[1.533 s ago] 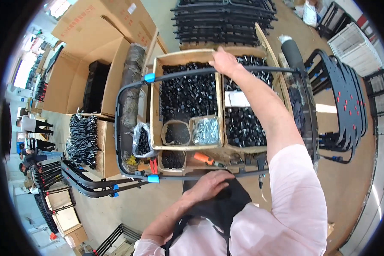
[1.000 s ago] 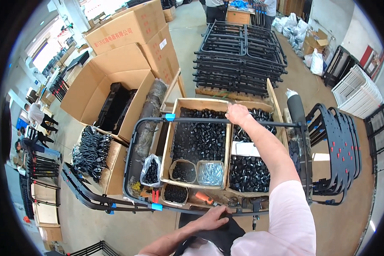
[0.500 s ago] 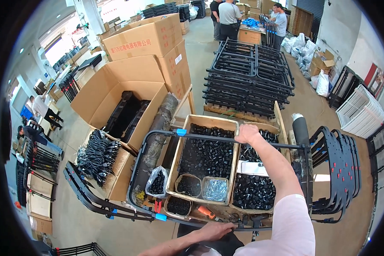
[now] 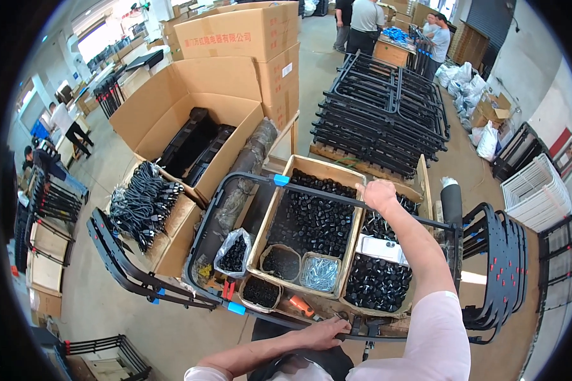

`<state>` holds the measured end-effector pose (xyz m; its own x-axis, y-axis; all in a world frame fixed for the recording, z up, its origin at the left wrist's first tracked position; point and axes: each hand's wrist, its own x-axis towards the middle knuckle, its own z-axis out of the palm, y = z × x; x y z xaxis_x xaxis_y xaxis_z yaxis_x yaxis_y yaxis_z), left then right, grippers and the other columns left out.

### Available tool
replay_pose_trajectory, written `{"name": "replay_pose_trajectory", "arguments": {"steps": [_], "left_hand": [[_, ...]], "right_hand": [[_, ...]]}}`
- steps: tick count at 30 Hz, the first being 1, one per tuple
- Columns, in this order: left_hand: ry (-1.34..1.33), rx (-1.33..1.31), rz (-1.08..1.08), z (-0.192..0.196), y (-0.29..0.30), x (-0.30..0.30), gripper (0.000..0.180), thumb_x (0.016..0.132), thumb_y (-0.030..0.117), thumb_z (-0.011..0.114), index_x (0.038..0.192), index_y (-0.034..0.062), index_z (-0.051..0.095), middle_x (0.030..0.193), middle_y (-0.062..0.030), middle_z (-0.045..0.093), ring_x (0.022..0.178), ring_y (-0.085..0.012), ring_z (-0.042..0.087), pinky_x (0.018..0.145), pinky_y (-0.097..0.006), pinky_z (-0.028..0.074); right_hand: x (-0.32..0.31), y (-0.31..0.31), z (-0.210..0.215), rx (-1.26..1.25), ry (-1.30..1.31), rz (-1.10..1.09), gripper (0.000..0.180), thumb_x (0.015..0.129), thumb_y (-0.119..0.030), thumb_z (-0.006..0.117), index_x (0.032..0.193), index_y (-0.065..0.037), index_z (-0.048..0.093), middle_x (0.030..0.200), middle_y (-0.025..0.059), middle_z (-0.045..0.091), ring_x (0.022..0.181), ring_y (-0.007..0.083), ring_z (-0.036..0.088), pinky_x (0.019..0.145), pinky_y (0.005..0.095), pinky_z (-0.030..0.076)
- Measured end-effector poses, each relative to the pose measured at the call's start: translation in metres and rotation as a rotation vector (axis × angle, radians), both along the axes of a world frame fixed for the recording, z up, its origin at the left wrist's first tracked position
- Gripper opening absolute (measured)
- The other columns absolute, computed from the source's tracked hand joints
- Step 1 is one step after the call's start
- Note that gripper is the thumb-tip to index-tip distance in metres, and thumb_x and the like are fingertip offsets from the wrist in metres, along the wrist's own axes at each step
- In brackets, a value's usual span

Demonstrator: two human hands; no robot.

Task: The worker is assembling electronic components and wiring onto a metal frame using various hand tools.

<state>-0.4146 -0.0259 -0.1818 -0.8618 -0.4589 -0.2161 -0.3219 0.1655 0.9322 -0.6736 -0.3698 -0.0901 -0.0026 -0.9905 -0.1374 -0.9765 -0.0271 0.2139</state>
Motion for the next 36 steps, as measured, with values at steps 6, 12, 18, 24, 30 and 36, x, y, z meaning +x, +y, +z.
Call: {"name": "replay_pose_trajectory", "arguments": {"steps": [6, 12, 18, 24, 30, 36], "left_hand": [[-0.13, -0.013, -0.153, 0.026, -0.01, 0.013, 0.037, 0.095, 0.017, 0.06, 0.132, 0.0211, 0.062, 0.129, -0.0211, 0.059, 0.122, -0.0415, 0.059, 0.102, -0.049, 0.048], [-0.143, -0.011, -0.268, 0.018, -0.006, 0.006, 0.043, 0.099, 0.021, 0.049, 0.139, 0.0257, 0.062, 0.127, -0.0156, 0.071, 0.111, -0.0404, 0.068, 0.093, -0.053, 0.054], [-0.123, -0.065, -0.264, 0.012, -0.005, 0.009, 0.041, 0.103, 0.035, 0.055, 0.143, 0.0246, 0.056, 0.121, -0.0172, 0.071, 0.114, -0.0404, 0.066, 0.094, -0.053, 0.054], [-0.129, 0.112, -0.06, 0.019, -0.006, 0.012, 0.043, 0.094, 0.022, 0.066, 0.134, 0.0147, 0.052, 0.123, -0.0229, 0.067, 0.116, -0.0407, 0.066, 0.093, -0.051, 0.053], [-0.191, 0.047, -0.124, 0.022, -0.01, 0.01, 0.03, 0.101, 0.028, 0.05, 0.125, 0.0235, 0.069, 0.119, -0.0153, 0.073, 0.108, -0.0381, 0.069, 0.091, -0.051, 0.054], [-0.204, 0.019, -0.149, 0.038, -0.022, 0.006, 0.034, 0.099, 0.041, 0.056, 0.127, 0.0293, 0.07, 0.115, -0.0117, 0.075, 0.107, -0.037, 0.07, 0.09, -0.05, 0.055]], "right_hand": [[-0.004, 0.01, 0.012, 0.378, 0.235, 0.129, 0.038, 0.083, -0.039, 0.071, 0.105, -0.009, 0.079, 0.107, 0.0177, 0.077, 0.104, 0.0327, 0.075, 0.09, 0.0437, 0.059], [-0.024, 0.008, -0.02, 0.152, 0.243, 0.117, 0.025, 0.084, -0.024, 0.066, 0.101, -0.008, 0.075, 0.103, 0.0193, 0.077, 0.097, 0.0316, 0.077, 0.082, 0.0441, 0.062], [-0.021, 0.0, -0.015, 0.273, 0.288, 0.091, 0.022, 0.086, -0.022, 0.065, 0.098, -0.012, 0.08, 0.107, 0.0178, 0.078, 0.102, 0.0299, 0.076, 0.084, 0.0425, 0.061], [-0.016, 0.009, -0.014, 0.071, 0.164, 0.032, 0.02, 0.085, -0.018, 0.064, 0.097, -0.011, 0.08, 0.102, 0.0196, 0.077, 0.1, 0.0319, 0.076, 0.085, 0.0451, 0.061], [-0.012, 0.004, -0.017, 0.196, 0.283, 0.042, 0.022, 0.086, -0.019, 0.064, 0.098, -0.009, 0.08, 0.104, 0.0152, 0.079, 0.101, 0.029, 0.076, 0.085, 0.043, 0.061], [-0.022, 0.004, -0.023, -0.002, 0.241, 0.11, 0.021, 0.09, -0.019, 0.063, 0.098, -0.013, 0.081, 0.107, 0.0128, 0.079, 0.103, 0.0275, 0.077, 0.082, 0.0416, 0.062]]}}
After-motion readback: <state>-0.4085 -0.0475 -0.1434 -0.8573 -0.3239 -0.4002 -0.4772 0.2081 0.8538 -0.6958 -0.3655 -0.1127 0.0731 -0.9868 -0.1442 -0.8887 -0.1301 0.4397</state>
